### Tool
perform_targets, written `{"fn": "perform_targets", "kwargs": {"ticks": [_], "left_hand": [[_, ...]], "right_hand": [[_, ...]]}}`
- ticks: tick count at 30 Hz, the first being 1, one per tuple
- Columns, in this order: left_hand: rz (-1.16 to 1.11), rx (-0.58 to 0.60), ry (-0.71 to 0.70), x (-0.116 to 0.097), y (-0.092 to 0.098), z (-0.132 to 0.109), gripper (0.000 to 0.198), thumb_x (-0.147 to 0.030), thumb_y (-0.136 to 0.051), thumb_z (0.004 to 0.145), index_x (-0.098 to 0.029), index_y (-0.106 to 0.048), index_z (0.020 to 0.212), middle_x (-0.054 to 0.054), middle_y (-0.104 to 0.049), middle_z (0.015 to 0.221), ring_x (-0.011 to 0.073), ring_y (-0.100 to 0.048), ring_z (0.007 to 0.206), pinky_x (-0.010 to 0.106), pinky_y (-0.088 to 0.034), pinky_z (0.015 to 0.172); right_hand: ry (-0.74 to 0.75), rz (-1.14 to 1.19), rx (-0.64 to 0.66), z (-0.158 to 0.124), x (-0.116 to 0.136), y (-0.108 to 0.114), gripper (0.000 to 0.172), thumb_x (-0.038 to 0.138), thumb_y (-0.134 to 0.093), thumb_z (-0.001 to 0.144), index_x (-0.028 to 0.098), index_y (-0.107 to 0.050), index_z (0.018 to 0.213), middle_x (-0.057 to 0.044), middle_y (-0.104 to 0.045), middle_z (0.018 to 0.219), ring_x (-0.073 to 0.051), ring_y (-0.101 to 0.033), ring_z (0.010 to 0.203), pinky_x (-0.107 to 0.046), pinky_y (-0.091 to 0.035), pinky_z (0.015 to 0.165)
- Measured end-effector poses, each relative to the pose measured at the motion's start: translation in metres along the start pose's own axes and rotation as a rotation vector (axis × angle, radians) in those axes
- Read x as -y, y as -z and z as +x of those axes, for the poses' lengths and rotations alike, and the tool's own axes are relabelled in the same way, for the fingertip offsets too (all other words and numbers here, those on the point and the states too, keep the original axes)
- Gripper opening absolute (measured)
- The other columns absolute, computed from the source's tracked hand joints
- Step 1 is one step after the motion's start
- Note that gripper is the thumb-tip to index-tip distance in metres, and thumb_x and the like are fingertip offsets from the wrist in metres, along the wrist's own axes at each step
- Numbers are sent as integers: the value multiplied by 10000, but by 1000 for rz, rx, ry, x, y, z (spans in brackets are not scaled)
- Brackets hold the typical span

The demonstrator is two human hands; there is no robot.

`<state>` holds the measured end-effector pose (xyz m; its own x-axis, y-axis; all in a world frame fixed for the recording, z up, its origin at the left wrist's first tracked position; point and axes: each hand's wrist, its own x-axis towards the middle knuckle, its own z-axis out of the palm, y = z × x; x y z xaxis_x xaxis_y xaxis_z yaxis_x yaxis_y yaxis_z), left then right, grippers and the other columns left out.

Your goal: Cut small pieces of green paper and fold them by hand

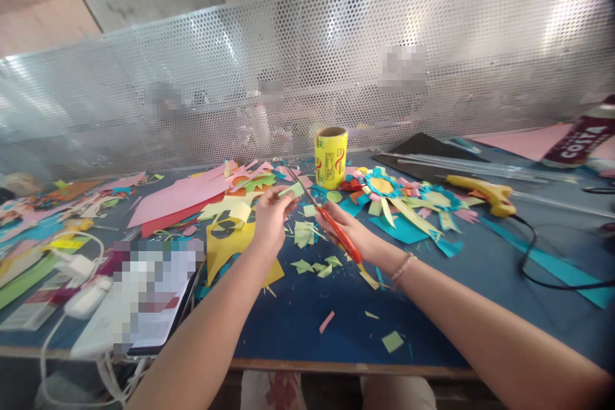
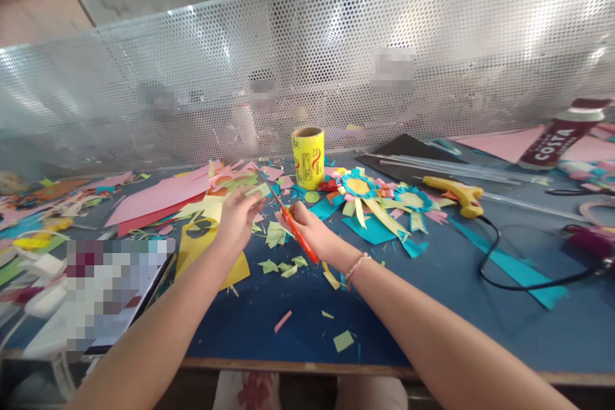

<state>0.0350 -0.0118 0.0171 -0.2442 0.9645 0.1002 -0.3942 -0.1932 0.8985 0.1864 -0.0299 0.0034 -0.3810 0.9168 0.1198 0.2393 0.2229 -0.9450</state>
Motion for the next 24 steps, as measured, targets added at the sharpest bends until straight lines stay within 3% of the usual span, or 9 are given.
{"fn": "perform_targets", "kwargs": {"ticks": [8,16,21,24], "left_hand": [[-14,13,13,-1,0,0,212,-196,-701,561,-158,-591,737,-15,-589,666,111,-595,614,258,-453,642],[-38,14,37,-1,1,1,213,-174,-705,555,-157,-592,736,-24,-584,660,101,-597,624,242,-455,647],[-38,21,55,0,3,2,233,-183,-715,549,-155,-591,745,-23,-597,652,101,-609,618,223,-463,626],[-19,29,94,0,4,3,245,-203,-715,557,-157,-595,765,-19,-607,659,103,-618,613,210,-466,604]], "right_hand": [[-9,-8,-24,2,-2,-1,421,611,-463,746,216,-322,699,61,-362,592,-85,-348,514,-243,-301,483],[5,-173,-60,0,2,0,368,552,-456,785,222,-313,710,65,-385,563,-96,-377,508,-248,-303,490],[1,-387,-104,3,6,8,337,541,-400,817,217,-371,731,16,-501,625,-140,-482,577,-267,-351,523],[-74,-721,-172,5,3,16,336,517,-384,831,186,-447,835,-69,-587,731,-197,-563,671,-280,-378,557]]}}
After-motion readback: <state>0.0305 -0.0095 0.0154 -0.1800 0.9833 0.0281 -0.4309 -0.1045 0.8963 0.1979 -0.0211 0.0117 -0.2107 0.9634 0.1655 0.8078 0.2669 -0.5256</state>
